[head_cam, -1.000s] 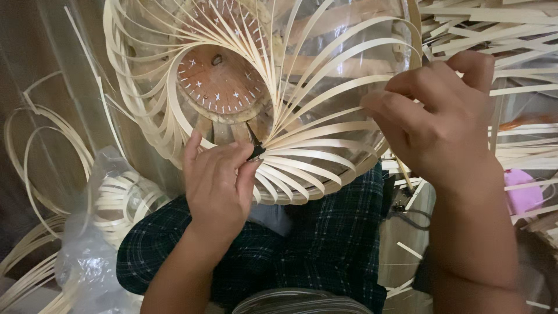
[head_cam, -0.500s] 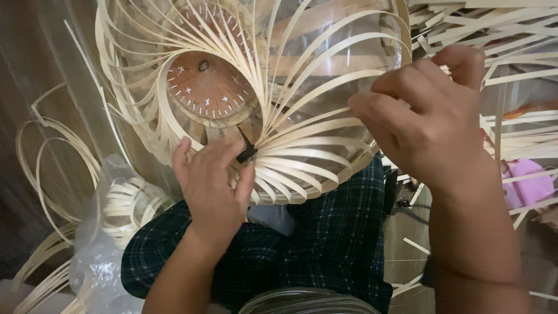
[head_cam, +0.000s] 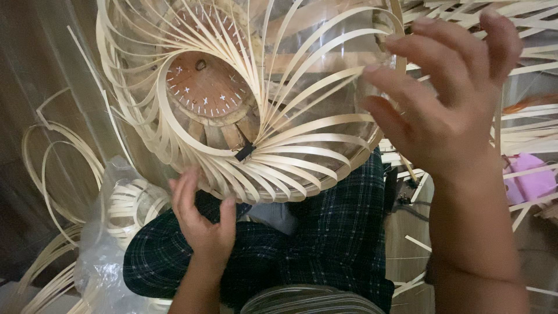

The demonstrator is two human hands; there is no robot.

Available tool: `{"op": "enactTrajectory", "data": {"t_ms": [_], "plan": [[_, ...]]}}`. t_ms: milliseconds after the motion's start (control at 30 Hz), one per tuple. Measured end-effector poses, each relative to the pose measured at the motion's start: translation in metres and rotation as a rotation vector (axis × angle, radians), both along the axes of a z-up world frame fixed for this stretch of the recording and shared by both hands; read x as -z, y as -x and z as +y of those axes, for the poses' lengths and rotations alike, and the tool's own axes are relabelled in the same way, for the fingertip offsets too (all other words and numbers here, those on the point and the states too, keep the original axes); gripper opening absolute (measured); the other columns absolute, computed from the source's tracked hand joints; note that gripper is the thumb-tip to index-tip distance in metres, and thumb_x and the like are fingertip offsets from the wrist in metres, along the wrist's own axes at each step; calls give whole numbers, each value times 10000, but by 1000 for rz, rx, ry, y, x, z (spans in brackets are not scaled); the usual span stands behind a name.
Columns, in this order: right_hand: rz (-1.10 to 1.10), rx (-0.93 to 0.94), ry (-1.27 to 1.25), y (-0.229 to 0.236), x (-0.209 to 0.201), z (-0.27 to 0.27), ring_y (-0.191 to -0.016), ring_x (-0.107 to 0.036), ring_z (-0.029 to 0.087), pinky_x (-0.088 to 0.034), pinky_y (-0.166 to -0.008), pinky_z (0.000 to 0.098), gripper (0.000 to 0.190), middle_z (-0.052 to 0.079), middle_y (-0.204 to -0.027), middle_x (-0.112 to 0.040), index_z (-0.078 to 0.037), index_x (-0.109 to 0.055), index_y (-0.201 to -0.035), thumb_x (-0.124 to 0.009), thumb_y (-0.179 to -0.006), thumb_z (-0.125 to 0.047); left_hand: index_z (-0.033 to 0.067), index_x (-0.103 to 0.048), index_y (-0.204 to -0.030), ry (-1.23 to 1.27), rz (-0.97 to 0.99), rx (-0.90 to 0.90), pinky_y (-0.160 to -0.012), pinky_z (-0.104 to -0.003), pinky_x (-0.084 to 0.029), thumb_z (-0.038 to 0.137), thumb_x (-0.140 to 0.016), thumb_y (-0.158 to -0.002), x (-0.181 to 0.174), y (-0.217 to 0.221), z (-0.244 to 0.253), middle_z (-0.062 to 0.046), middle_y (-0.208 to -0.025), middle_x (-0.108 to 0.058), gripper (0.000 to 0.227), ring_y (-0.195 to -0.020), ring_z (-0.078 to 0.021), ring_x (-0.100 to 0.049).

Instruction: The person weaves thin bamboo strips over a clear plastic dome, securing them with adhesive from a bottle and using metal clips.

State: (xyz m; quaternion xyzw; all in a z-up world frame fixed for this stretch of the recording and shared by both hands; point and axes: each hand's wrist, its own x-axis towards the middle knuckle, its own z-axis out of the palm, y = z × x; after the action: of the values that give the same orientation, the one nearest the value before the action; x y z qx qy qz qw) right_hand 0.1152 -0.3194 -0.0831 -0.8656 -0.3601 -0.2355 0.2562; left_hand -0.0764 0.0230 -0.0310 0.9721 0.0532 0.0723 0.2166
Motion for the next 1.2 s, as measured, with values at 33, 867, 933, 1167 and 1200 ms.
{"op": "enactTrajectory", "data": {"t_ms": [33,867,933,1167,1200], "plan": [[41,24,-22,7,1,-5,-1333,-560,339,-258,-1210,529,314,154,-1349,-679,-136,-747,-1259,-799,-992,-294,-14,-408,-1479,7,11,-33,-1317,-556,-216,96,-748,-889,3,13,2,-206,-1491,-511,690,-1457,-366,-431],[1304,538,-1125,128,77,56,-1023,-620,118,-525,-848,250,383,53,-1156,-646,-43,-552,-1349,-641,-999,-172,127,-449,-1436,2047,320,-520,-1141,-572,-387,79,-600,-959,114,108,-34,-201,-1486,-518,503,-1394,-410,-484],[1441,650,-1160,152,64,70,-980,-663,135,-588,-807,291,367,71,-1132,-645,-88,-525,-1298,-607,-961,-208,105,-431,-1479,2095,135,-406,-1183,-584,-370,85,-619,-991,100,105,-18,-235,-1485,-506,523,-1394,-410,-474],[1495,243,-1543,232,65,139,-956,-665,217,-589,-846,414,270,96,-1039,-634,-76,-484,-1179,-650,-969,-113,105,-426,-1508,2079,198,-320,-1166,-521,-403,132,-599,-982,80,95,1,-130,-1488,-540,555,-1396,-292,-509],[1515,230,-1493,234,66,141,-958,-670,211,-582,-866,406,270,97,-1050,-651,-71,-508,-1178,-657,-961,-133,108,-438,-1497,2106,182,-339,-1154,-524,-417,143,-595,-997,82,92,-1,-151,-1442,-567,525,-1374,-301,-527]]}}
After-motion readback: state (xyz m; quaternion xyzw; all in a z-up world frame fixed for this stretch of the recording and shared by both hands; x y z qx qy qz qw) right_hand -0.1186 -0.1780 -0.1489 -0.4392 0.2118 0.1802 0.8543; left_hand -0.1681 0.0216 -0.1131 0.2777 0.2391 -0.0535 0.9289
